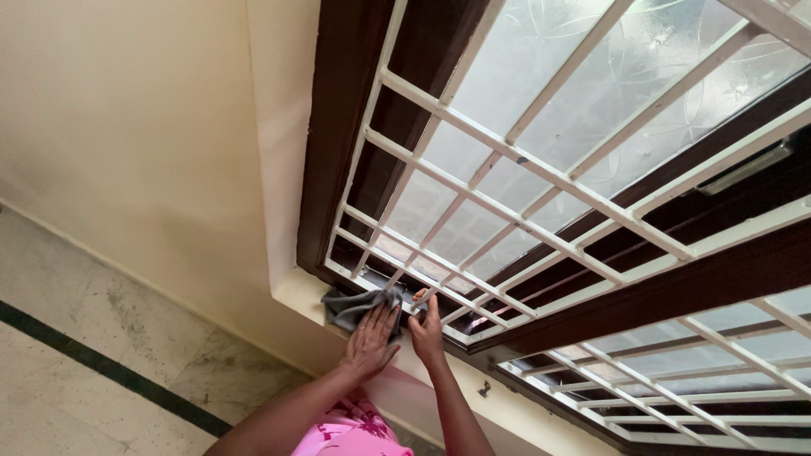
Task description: The person wipes the wooden frame and metal grill of a window using a cloth, reaching between the bars to clean different parts of the frame.
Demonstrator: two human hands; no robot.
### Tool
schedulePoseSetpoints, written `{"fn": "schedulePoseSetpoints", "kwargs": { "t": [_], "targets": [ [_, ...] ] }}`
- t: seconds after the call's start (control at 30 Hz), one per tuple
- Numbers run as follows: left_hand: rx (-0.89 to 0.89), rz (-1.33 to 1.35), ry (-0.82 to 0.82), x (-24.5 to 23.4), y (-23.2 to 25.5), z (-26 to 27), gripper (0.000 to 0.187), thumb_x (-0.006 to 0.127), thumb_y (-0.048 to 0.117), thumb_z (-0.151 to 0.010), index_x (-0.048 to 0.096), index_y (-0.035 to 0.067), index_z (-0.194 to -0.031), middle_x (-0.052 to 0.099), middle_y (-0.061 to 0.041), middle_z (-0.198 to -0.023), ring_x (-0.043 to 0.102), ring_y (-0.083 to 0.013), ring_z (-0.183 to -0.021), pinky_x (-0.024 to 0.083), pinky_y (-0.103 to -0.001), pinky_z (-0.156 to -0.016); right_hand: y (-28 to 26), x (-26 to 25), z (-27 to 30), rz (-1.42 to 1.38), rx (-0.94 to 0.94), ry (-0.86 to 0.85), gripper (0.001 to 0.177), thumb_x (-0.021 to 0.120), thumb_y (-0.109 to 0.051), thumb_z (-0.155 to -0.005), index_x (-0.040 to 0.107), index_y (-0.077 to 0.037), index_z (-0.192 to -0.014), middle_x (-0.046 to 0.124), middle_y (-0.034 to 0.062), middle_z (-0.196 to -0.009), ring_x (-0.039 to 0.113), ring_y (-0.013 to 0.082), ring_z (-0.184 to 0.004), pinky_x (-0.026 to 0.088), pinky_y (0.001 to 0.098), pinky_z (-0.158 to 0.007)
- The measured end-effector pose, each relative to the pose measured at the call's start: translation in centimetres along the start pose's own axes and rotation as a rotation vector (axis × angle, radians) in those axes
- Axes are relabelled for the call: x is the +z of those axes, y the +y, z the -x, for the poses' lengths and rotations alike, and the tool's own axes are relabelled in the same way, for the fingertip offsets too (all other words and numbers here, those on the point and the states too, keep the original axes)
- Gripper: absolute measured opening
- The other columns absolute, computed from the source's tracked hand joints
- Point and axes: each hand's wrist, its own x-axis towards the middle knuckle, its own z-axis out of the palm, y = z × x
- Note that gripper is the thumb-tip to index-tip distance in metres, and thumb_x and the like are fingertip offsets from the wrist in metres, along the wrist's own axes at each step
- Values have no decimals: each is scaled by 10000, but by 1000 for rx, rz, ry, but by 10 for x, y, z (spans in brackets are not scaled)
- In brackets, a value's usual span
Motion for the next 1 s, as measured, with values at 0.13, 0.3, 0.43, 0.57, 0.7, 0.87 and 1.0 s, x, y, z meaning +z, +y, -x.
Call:
{"fn": "schedulePoseSetpoints", "kwargs": {
  "t": [0.13,0.3,0.43,0.57,0.7,0.87,1.0],
  "targets": [
    [17,-14,-16,-7,16,-23,926,657,372,-885,197,-20,-1587,213,-203,-1658,161,-330,-1543,119,-460,-1220,9,-4,0,-108,20,-36,547,548,156,-807,489,-102,-1286,534,-7,-1075,457,41,-670,376,211,-535],
    [-95,-22,-48,-26,42,-36,847,654,232,-863,240,-74,-1536,285,-233,-1582,203,-373,-1515,134,-528,-1219,10,2,1,-191,85,-12,537,534,138,-844,481,-103,-1321,555,40,-1050,473,57,-642,388,223,-522],
    [-10,149,-37,-50,31,-25,907,693,201,-792,233,-74,-1524,245,-259,-1596,164,-375,-1525,124,-508,-1229,-7,21,25,280,-43,308,645,561,111,-787,442,-72,-1394,506,110,-1296,641,187,-774,545,324,-685],
    [-36,557,10,-48,8,-17,767,622,104,-862,300,48,-1555,399,-233,-1552,360,-357,-1462,313,-464,-1177,-1,51,55,427,-360,442,551,578,73,-827,537,-67,-1358,572,184,-1298,636,312,-1159,535,417,-949],
    [-168,873,357,-40,-14,3,698,362,-115,-822,451,78,-1486,571,-196,-1483,570,-337,-1398,509,-383,-1107,12,64,38,465,-148,131,550,574,-151,-985,441,-62,-1512,435,172,-1564,492,357,-1405,452,459,-1109],
    [-490,719,622,-74,-32,-1,443,540,-58,-901,561,72,-1324,651,-142,-1289,674,-275,-1190,563,-345,-920,-12,60,24,769,129,-41,663,540,-394,-1002,292,-155,-1568,217,77,-1700,630,418,-1180,560,475,-911],
    [-167,358,842,-105,-41,-31,468,654,38,-899,514,13,-1345,576,-216,-1312,567,-381,-1216,468,-442,-1018,-26,59,39,936,80,-95,833,571,-399,-956,156,-116,-1621,150,74,-1707,695,413,-1014,594,492,-731]
  ]
}}
